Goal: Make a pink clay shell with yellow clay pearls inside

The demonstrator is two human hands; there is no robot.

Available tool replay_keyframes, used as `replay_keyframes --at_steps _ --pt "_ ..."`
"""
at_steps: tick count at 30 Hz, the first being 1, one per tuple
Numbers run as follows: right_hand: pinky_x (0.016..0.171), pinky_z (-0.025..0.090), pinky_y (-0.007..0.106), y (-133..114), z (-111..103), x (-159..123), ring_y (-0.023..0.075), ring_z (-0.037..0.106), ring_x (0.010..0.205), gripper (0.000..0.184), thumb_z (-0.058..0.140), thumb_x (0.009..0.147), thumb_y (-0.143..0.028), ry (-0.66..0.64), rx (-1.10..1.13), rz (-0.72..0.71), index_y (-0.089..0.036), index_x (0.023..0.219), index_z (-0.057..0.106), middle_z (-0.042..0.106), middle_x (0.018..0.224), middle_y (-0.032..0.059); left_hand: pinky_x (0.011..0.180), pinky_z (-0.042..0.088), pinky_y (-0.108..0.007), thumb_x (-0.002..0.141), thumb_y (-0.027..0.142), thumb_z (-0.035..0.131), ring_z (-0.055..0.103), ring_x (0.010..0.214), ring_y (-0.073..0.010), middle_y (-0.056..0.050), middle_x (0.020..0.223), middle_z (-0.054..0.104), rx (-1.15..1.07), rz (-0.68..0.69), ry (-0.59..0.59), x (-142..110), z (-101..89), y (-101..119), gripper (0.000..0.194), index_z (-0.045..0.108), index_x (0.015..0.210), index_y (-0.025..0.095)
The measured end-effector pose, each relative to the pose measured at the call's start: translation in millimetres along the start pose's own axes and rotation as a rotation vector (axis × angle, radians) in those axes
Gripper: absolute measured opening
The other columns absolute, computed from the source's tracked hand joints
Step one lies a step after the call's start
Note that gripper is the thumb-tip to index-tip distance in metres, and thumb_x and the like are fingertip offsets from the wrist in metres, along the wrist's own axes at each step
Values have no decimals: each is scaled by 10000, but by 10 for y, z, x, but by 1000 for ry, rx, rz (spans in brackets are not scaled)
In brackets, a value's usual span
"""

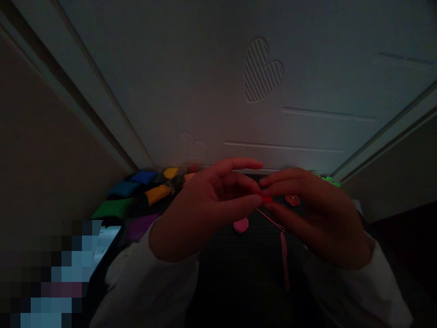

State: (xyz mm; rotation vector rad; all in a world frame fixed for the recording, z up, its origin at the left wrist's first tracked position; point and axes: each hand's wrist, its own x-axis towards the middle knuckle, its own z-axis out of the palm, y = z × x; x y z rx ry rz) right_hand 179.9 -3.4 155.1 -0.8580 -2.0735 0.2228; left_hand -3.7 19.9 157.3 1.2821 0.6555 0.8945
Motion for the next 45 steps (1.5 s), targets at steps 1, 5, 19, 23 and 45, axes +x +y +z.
replay_keyframes --at_steps 1,5,19,23,45 --pt "824 458 220 9 0 1 111 586 937 175 631 746 -134 2 12 3 -178 915 618 653 973 26 519 480 -144 711 181 667 600 613 -74 20 817 645 -7 4 4 1 -8 -5 369 572 1059 260" --pt "797 468 229 49 -3 -6 113 596 905 207 625 751 -129 14 78 31 -188 949 615 655 947 15 614 492 -152 750 184 632 624 728 -88 10 857 670 -33 27 29 0 -35 -23 317 581 1056 244" --pt "779 482 254 47 3 -5 128 601 903 212 626 747 -143 14 86 53 -206 949 613 656 945 14 481 449 -140 718 229 662 598 602 -80 24 803 647 81 6 23 11 1 -13 361 561 1063 271" --pt "782 479 256 44 25 10 131 605 893 191 619 750 -144 21 58 49 -216 926 612 661 932 12 493 457 -151 724 243 654 618 650 -104 2 840 660 139 -1 41 3 5 -1 376 546 1083 258" --pt "731 476 207 54 35 27 93 601 839 214 616 760 -162 28 58 83 -195 972 621 662 911 -6 626 488 -124 745 285 639 636 655 -60 61 807 702 444 204 169 2 38 -12 358 550 1091 284"
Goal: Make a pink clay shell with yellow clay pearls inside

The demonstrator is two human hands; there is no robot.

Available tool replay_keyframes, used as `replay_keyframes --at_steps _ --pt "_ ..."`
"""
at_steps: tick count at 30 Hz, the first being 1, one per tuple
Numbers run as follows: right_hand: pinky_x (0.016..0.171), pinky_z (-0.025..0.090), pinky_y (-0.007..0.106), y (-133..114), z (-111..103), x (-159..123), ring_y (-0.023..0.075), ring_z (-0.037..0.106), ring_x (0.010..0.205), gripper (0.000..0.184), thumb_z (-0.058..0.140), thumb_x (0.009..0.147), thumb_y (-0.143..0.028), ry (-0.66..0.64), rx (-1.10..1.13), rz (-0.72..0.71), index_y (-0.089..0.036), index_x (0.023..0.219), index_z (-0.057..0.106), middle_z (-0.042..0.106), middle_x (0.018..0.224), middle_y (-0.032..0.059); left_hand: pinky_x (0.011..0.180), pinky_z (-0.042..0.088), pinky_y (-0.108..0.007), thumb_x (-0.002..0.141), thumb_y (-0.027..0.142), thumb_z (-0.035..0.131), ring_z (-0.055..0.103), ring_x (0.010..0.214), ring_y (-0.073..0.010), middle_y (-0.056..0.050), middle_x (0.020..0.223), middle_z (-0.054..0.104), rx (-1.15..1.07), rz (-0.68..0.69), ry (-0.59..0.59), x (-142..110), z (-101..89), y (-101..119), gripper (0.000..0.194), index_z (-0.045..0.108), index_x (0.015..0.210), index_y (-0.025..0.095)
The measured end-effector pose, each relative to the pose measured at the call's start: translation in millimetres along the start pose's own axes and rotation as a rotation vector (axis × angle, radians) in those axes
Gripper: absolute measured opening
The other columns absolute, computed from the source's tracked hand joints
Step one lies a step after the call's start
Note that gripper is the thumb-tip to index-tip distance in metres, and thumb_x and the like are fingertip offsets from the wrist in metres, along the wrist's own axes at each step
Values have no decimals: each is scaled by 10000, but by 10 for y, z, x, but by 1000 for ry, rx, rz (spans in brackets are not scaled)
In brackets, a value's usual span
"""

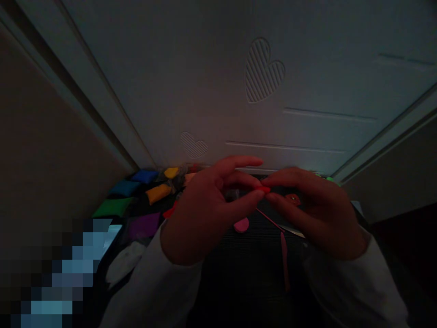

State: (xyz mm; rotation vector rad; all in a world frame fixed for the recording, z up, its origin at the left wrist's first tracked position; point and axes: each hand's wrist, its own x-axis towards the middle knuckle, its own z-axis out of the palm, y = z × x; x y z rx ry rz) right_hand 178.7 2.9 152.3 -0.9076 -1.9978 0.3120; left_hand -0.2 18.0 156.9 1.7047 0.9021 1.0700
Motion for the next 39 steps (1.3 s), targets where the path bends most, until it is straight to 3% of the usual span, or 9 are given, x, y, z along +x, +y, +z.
replay_keyframes --at_steps 4,11,19,39 --pt "770 468 210 0 23 14 92 598 868 225 611 764 -146 -31 -31 -41 -183 986 613 660 919 3 615 488 -121 744 242 640 621 622 -54 53 770 691 -37 -14 -6 5 6 -21 340 555 1072 263" --pt "757 461 196 -9 2 10 85 599 842 179 620 769 -180 -57 -85 -45 -163 946 623 664 878 5 428 460 -118 726 243 652 606 558 -77 46 753 661 -239 -90 -76 5 4 -49 374 544 1081 286" --pt "721 462 208 -15 36 1 92 600 819 141 607 778 -186 -29 -148 -53 -164 916 622 667 854 9 559 486 -106 707 198 674 611 614 -59 37 723 677 -300 -98 -72 49 -4 -56 380 563 1068 236" --pt "767 462 215 0 38 -10 99 594 871 203 604 773 -154 -12 -123 -72 -176 974 616 660 927 17 535 456 -140 695 201 683 622 620 -86 10 748 704 -358 -150 -53 48 6 -40 374 588 1056 223"
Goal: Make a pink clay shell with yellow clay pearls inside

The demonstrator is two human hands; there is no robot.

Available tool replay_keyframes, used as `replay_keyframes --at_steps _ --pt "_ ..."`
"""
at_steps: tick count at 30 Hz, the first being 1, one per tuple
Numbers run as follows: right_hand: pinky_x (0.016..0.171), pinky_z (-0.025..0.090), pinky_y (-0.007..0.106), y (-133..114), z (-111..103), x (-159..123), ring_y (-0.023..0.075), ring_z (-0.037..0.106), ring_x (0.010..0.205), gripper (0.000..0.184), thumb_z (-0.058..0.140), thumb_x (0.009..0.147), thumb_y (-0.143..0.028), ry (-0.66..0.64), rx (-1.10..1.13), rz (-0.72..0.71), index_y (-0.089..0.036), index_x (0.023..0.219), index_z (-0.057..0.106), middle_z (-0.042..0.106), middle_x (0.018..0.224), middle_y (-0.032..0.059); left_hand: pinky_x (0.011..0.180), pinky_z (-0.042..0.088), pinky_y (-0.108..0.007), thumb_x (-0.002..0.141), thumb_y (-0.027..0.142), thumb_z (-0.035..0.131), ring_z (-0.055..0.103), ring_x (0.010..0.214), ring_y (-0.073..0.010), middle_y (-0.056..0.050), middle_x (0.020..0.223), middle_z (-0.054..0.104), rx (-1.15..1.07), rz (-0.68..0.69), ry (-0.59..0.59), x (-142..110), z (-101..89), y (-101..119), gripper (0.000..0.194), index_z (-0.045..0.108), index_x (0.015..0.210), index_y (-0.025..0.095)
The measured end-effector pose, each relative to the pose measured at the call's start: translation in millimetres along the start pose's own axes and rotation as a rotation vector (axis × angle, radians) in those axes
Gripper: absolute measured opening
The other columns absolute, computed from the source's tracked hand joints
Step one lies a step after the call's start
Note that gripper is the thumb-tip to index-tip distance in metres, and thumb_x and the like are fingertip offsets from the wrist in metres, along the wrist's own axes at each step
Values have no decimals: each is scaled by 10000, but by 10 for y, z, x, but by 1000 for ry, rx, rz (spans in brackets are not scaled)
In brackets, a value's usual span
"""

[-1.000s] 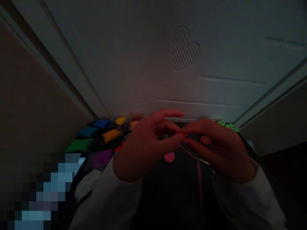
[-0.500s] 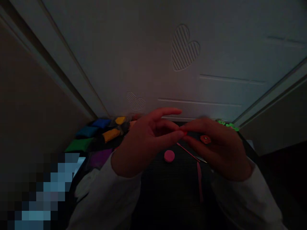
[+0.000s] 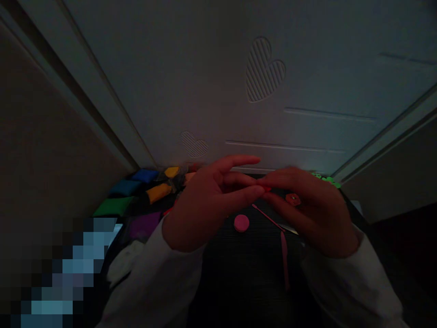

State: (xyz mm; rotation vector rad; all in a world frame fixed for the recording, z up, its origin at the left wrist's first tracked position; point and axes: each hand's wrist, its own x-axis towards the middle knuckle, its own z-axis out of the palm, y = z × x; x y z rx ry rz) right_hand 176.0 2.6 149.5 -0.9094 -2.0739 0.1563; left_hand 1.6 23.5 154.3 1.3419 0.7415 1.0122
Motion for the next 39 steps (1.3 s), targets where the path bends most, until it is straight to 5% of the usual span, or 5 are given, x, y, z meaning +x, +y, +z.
replay_keyframes --at_steps 11,19,29,39 --pt "700 482 243 -29 23 -14 112 590 794 161 636 747 -168 160 77 112 -223 896 609 646 855 -13 747 489 -222 785 261 592 639 824 -131 -22 898 694 -186 39 44 14 16 -58 204 613 983 216" --pt "705 485 259 -41 14 -19 118 590 774 169 645 742 -172 189 40 119 -221 903 627 655 837 -15 676 459 -140 753 203 630 612 752 -77 8 785 689 -90 102 35 20 88 -60 80 702 784 187" --pt "862 465 277 -113 47 -16 144 568 999 372 566 792 -134 153 47 31 -249 1146 569 623 1116 1 602 466 -179 703 147 661 587 617 -70 21 675 635 -435 -5 -40 53 151 -74 27 637 709 159" --pt "725 495 320 -103 144 -12 161 598 807 186 711 664 -136 396 304 161 -232 796 620 632 799 -2 603 474 -206 740 223 598 585 660 -103 -4 675 606 -590 -13 86 59 189 -29 77 606 728 147"
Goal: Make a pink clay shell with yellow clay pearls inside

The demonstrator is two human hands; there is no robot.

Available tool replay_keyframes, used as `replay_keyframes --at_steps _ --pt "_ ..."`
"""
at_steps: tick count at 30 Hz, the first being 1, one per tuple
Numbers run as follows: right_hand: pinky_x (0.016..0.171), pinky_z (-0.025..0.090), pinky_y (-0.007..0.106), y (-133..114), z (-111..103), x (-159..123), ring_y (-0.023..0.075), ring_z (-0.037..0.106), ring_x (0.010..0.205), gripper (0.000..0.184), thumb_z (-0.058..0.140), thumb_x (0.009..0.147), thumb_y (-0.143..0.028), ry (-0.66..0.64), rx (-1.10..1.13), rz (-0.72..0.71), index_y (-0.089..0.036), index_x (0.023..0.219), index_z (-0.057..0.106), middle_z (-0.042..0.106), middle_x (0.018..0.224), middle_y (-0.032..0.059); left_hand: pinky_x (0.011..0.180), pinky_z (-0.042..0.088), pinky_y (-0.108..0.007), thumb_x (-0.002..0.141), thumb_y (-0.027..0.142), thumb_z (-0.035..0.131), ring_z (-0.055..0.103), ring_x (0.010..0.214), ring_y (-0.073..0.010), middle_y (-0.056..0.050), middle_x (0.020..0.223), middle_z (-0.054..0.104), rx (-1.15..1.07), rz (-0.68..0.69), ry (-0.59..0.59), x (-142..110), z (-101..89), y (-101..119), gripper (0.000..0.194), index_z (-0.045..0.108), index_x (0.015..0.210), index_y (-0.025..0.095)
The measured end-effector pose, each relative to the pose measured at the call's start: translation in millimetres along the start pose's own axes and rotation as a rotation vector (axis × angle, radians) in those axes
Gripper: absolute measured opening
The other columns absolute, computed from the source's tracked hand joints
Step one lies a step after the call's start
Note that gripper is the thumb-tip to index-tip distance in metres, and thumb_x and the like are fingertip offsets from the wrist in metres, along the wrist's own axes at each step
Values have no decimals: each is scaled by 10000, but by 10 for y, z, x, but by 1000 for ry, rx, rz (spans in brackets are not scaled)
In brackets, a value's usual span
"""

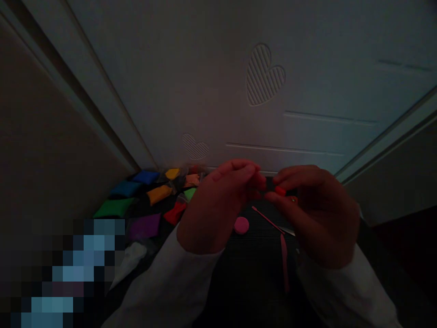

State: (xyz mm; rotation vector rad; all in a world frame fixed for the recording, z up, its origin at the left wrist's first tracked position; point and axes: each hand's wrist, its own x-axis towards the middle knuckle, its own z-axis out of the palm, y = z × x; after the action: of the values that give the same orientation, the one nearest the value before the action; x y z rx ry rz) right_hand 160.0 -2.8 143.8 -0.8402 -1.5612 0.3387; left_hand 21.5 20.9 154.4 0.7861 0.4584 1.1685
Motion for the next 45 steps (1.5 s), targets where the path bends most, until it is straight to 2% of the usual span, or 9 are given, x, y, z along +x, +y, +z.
replay_keyframes --at_steps 3,9,17,22,26,32,36,41,45 --pt "714 504 315 -11 13 -16 154 609 772 170 697 681 -145 56 -45 13 -232 805 619 649 792 -6 620 466 -220 745 229 578 578 677 -109 -1 681 597 -12 56 80 20 -28 18 82 613 731 155" --pt "652 523 291 -35 4 -32 140 628 769 283 443 873 -185 68 -165 39 -270 1113 566 676 880 16 607 458 -238 768 215 530 576 656 -114 5 682 595 -32 113 151 28 -72 44 102 604 725 160" --pt "613 447 287 13 -36 -5 135 568 677 118 702 688 -227 54 -77 -5 -229 762 609 607 701 -20 596 463 -243 782 209 491 577 621 -109 5 644 608 -64 170 244 38 -92 116 165 608 680 152" --pt "583 425 309 16 -46 -16 135 553 604 248 484 851 -338 39 -31 -6 -219 667 600 572 612 -8 594 463 -245 787 212 485 579 625 -111 5 646 610 -66 182 230 34 -86 113 177 611 678 152" --pt "555 430 248 7 -51 -18 108 590 660 63 590 796 -253 25 -158 43 -233 794 649 657 716 -27 591 464 -241 787 209 489 575 617 -109 3 639 607 -79 174 233 37 -94 107 180 611 669 148" --pt "599 470 209 10 -40 -19 82 610 756 248 490 857 -171 -1 -155 49 -274 1055 599 668 836 -37 574 470 -244 785 200 472 579 597 -113 -4 630 604 -75 179 249 47 -97 114 198 612 656 145" --pt "605 458 208 15 -32 -11 71 562 684 187 502 849 -168 29 -45 44 -252 971 616 608 761 -41 563 474 -241 786 197 461 581 589 -116 -14 627 603 -71 186 251 49 -86 114 208 616 657 144" --pt "652 463 218 21 -47 0 92 560 723 220 719 653 -111 28 28 11 -213 811 605 595 746 -44 556 477 -233 794 190 450 581 582 -112 -15 623 607 -76 177 245 45 -79 117 223 619 657 139" --pt "692 458 217 -3 -63 -5 74 569 742 174 590 788 -138 -27 -98 16 -227 934 617 624 824 -38 582 488 -247 815 213 426 597 607 -122 -18 637 626 -99 196 237 50 -79 110 264 622 655 137"
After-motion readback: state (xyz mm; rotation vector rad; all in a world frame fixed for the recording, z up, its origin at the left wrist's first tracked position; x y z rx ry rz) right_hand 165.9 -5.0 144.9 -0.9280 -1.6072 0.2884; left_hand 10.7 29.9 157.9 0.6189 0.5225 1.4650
